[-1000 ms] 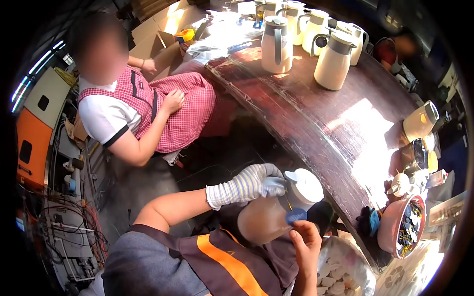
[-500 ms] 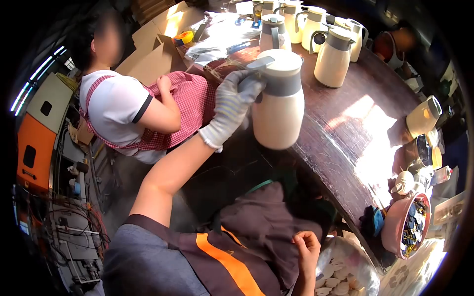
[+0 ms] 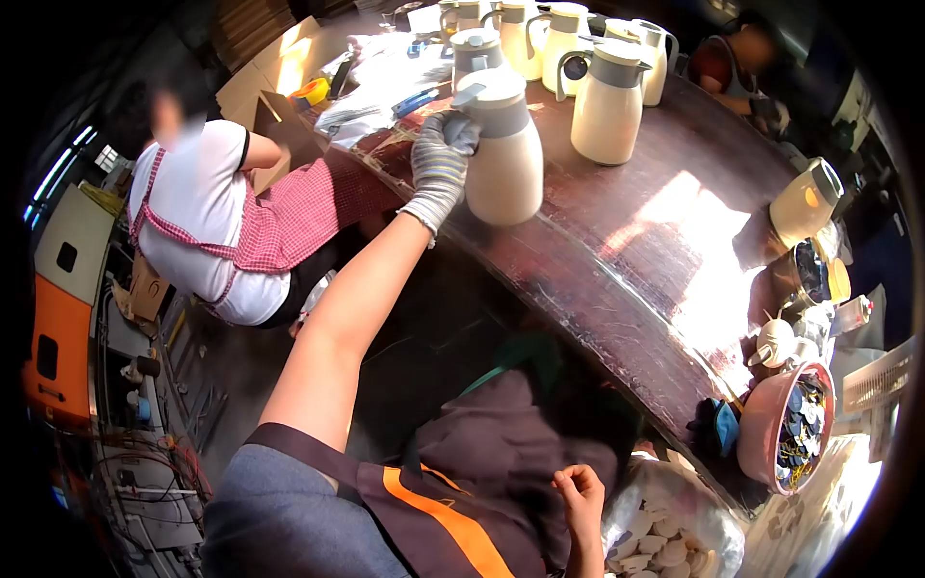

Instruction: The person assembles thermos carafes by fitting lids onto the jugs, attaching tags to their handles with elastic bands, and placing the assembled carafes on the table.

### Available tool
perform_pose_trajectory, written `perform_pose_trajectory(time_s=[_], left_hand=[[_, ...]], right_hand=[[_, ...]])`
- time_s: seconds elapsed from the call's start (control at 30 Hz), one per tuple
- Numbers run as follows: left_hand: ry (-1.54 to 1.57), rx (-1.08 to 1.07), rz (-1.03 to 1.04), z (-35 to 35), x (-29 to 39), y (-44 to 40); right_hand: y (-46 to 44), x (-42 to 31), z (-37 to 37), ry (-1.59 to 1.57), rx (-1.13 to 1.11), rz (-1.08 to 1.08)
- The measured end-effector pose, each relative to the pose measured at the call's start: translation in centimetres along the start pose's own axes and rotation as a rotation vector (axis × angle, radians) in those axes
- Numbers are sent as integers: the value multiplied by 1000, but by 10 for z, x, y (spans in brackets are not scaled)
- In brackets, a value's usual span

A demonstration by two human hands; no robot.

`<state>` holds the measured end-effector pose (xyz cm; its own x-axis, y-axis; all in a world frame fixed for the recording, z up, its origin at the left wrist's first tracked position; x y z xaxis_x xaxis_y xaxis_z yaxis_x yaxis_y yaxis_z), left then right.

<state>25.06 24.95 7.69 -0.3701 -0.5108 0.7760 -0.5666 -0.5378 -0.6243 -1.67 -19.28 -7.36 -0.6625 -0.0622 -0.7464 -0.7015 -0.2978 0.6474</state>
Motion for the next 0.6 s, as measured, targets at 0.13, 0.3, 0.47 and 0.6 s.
perform_pose_trajectory(time_s=[0.13,0.3,0.47,0.6], left_hand=[[-175,38,-24,1,-19,-19],[-326,66,23,3,-14,-37],[-352,-24,121,13,-87,-79],[-699,67,217,-4,-62,-62]], right_hand=[[-5,-1,-1,26,28,14],[-11,11,-5,35,50,28],[-12,2,3,57,39,92],[-23,-29,32,184,-174,-15]])
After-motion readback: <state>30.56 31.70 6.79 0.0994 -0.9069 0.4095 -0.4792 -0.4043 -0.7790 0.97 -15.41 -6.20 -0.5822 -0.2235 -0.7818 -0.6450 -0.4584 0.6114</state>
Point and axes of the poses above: each hand's wrist, its own y-axis away from the middle knuckle, its own z-axis out of the palm, x = y × z, the point moved 4 cm from there along -y, towards the middle knuckle, and after that the axes turned 11 degrees about z, right-handed, at the moved point
